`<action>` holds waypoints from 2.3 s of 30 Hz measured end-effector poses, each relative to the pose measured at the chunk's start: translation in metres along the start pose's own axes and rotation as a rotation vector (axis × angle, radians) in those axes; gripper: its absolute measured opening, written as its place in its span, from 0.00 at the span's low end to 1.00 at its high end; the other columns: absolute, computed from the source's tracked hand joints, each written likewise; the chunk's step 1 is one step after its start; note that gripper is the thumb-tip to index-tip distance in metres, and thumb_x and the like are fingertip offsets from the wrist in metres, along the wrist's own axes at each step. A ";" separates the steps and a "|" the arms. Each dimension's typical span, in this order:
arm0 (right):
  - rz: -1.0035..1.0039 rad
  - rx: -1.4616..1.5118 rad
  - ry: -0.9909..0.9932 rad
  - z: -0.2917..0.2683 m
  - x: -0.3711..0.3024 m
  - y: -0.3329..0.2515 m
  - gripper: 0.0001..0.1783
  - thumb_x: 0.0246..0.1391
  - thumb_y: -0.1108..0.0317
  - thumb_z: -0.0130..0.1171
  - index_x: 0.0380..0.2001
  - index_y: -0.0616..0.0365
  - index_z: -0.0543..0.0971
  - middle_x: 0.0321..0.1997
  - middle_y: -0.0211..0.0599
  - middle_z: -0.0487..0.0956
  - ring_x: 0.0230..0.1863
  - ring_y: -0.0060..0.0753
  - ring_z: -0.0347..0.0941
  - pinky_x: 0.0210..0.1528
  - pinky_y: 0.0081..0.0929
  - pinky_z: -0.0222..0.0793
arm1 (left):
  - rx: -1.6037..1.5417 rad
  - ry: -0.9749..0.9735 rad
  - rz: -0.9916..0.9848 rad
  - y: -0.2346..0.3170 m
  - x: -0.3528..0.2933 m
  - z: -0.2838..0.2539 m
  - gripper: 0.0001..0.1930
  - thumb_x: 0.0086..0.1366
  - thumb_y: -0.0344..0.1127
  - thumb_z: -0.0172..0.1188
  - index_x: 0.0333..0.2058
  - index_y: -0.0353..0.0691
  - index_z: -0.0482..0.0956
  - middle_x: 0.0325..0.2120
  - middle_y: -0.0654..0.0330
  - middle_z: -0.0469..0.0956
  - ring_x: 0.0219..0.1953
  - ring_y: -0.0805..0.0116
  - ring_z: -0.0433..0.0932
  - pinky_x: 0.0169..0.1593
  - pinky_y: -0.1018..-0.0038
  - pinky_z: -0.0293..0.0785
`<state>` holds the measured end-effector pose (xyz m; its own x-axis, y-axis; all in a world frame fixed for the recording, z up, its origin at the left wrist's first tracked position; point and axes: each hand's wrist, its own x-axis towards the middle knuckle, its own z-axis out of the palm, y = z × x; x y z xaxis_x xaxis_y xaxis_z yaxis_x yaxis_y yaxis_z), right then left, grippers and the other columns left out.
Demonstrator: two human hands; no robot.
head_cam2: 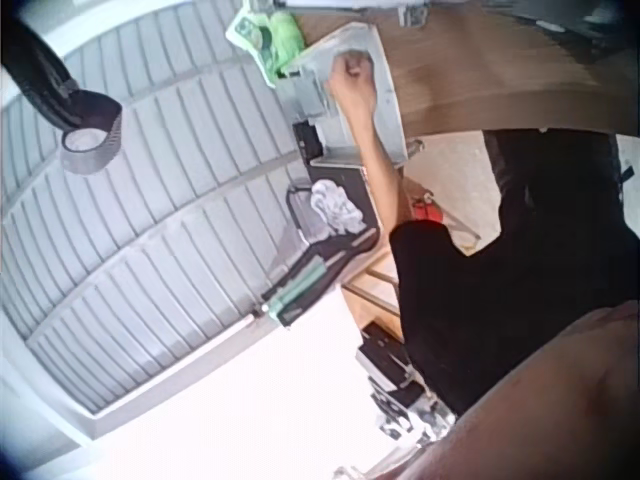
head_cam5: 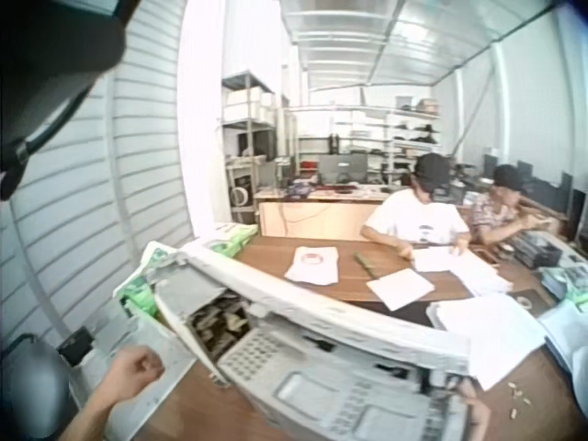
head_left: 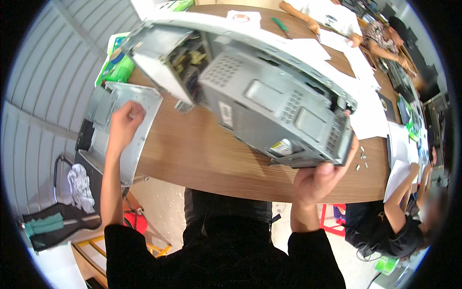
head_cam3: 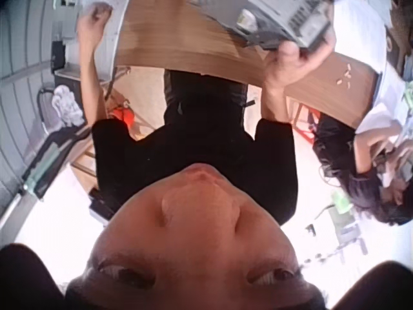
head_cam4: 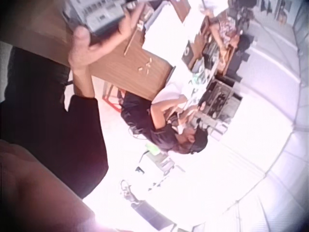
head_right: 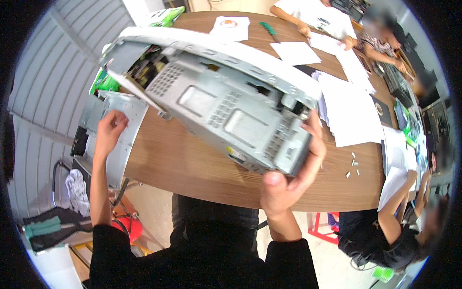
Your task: The person disassembles a computer tower by hand and using a screwdriver, removing the side panel and inner components.
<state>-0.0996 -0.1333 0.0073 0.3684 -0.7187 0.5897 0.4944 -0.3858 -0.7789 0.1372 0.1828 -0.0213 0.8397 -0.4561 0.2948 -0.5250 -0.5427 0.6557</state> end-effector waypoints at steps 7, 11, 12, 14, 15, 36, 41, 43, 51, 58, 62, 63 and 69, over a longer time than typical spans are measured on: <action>-0.120 0.129 -0.127 -0.007 0.004 0.003 0.43 0.42 0.51 0.66 0.55 0.63 0.59 0.64 0.62 0.54 0.65 0.51 0.53 0.65 0.41 0.45 | -0.694 -0.240 -0.174 0.106 -0.060 0.033 0.06 0.54 0.19 0.56 0.28 0.35 0.70 0.25 0.54 0.76 0.27 0.69 0.75 0.31 0.76 0.72; -0.256 0.166 -0.023 -0.024 0.011 0.018 0.40 0.45 0.53 0.64 0.54 0.65 0.60 0.62 0.63 0.57 0.64 0.54 0.54 0.64 0.43 0.48 | -0.847 -0.497 -0.146 0.114 -0.088 0.068 0.07 0.55 0.18 0.58 0.30 0.33 0.71 0.31 0.51 0.78 0.32 0.67 0.77 0.35 0.74 0.75; -0.277 0.092 -0.005 -0.034 0.021 0.024 0.33 0.48 0.56 0.61 0.51 0.65 0.63 0.58 0.60 0.61 0.61 0.51 0.59 0.62 0.42 0.53 | -0.885 -0.557 -0.113 0.119 -0.093 0.072 0.06 0.56 0.18 0.58 0.30 0.33 0.71 0.31 0.51 0.78 0.33 0.67 0.78 0.36 0.74 0.75; -0.197 -0.241 -0.098 -0.066 0.046 0.035 0.22 0.52 0.63 0.57 0.46 0.65 0.69 0.52 0.54 0.70 0.54 0.47 0.67 0.55 0.38 0.61 | -0.916 -0.656 -0.086 0.127 -0.094 0.080 0.06 0.56 0.18 0.57 0.30 0.34 0.70 0.31 0.52 0.78 0.34 0.66 0.78 0.36 0.74 0.75; -0.083 -0.488 -0.215 -0.087 0.061 0.043 0.17 0.53 0.66 0.56 0.43 0.65 0.72 0.48 0.49 0.73 0.49 0.45 0.70 0.51 0.35 0.65 | -0.983 -0.706 -0.100 0.132 -0.093 0.086 0.05 0.57 0.18 0.57 0.32 0.33 0.72 0.32 0.51 0.78 0.35 0.66 0.78 0.37 0.74 0.76; 1.051 0.084 -0.649 -0.189 0.029 0.081 0.43 0.43 0.76 0.62 0.62 0.67 0.54 0.29 0.35 0.74 0.22 0.24 0.71 0.22 0.18 0.66 | -0.960 -0.898 -0.154 0.195 -0.102 0.178 0.06 0.57 0.23 0.60 0.34 0.34 0.79 0.32 0.59 0.78 0.37 0.71 0.77 0.42 0.77 0.73; 0.853 0.681 -0.209 -0.168 -0.006 0.025 0.47 0.37 0.78 0.67 0.61 0.68 0.54 0.42 0.40 0.70 0.28 0.25 0.74 0.25 0.14 0.71 | -1.004 -0.806 0.054 0.212 -0.092 0.166 0.05 0.56 0.21 0.59 0.33 0.31 0.78 0.33 0.55 0.79 0.38 0.67 0.79 0.41 0.76 0.75; 0.786 0.697 -0.032 -0.148 -0.019 0.015 0.49 0.36 0.78 0.67 0.62 0.69 0.53 0.43 0.42 0.69 0.30 0.26 0.75 0.28 0.16 0.73 | -1.009 -0.808 0.074 0.219 -0.086 0.166 0.05 0.56 0.20 0.59 0.33 0.30 0.78 0.34 0.54 0.79 0.38 0.66 0.79 0.41 0.75 0.76; 0.437 0.851 -0.109 -0.145 -0.038 0.007 0.16 0.46 0.75 0.65 0.31 0.56 0.65 0.29 0.42 0.75 0.33 0.45 0.78 0.46 0.45 0.76 | -1.538 -0.642 -0.155 0.201 -0.097 0.160 0.08 0.57 0.15 0.54 0.36 0.28 0.72 0.35 0.43 0.78 0.42 0.56 0.78 0.46 0.65 0.76; 0.268 0.958 -0.135 -0.148 -0.024 -0.019 0.15 0.50 0.70 0.62 0.33 0.55 0.64 0.30 0.41 0.78 0.35 0.36 0.79 0.42 0.38 0.79 | -1.351 -0.530 -0.142 0.198 -0.100 0.152 0.08 0.55 0.13 0.55 0.35 0.26 0.74 0.36 0.42 0.78 0.43 0.54 0.78 0.48 0.65 0.76; 0.260 1.017 -0.059 -0.134 -0.029 -0.018 0.13 0.51 0.70 0.60 0.33 0.54 0.64 0.32 0.39 0.79 0.38 0.37 0.79 0.49 0.43 0.74 | -1.245 -0.536 -0.075 0.199 -0.097 0.149 0.08 0.54 0.13 0.57 0.34 0.24 0.75 0.35 0.43 0.79 0.42 0.55 0.79 0.47 0.67 0.77; 0.248 0.962 -0.057 -0.132 -0.031 -0.016 0.13 0.51 0.69 0.60 0.33 0.53 0.64 0.31 0.38 0.78 0.39 0.37 0.79 0.49 0.42 0.75 | -1.238 -0.541 -0.079 0.200 -0.097 0.150 0.07 0.54 0.13 0.57 0.33 0.24 0.75 0.34 0.44 0.79 0.42 0.56 0.79 0.46 0.67 0.78; 0.223 0.827 -0.013 -0.124 -0.036 -0.010 0.14 0.52 0.67 0.59 0.34 0.53 0.63 0.28 0.37 0.78 0.35 0.34 0.80 0.41 0.37 0.79 | -1.246 -0.538 -0.141 0.200 -0.101 0.150 0.06 0.53 0.15 0.59 0.32 0.25 0.76 0.33 0.44 0.80 0.41 0.55 0.80 0.44 0.69 0.79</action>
<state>-0.2157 -0.1750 -0.0327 0.5314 -0.7192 0.4475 0.8231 0.3135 -0.4735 -0.0738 0.0144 -0.0246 0.5676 -0.8213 0.0571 0.2721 0.2526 0.9285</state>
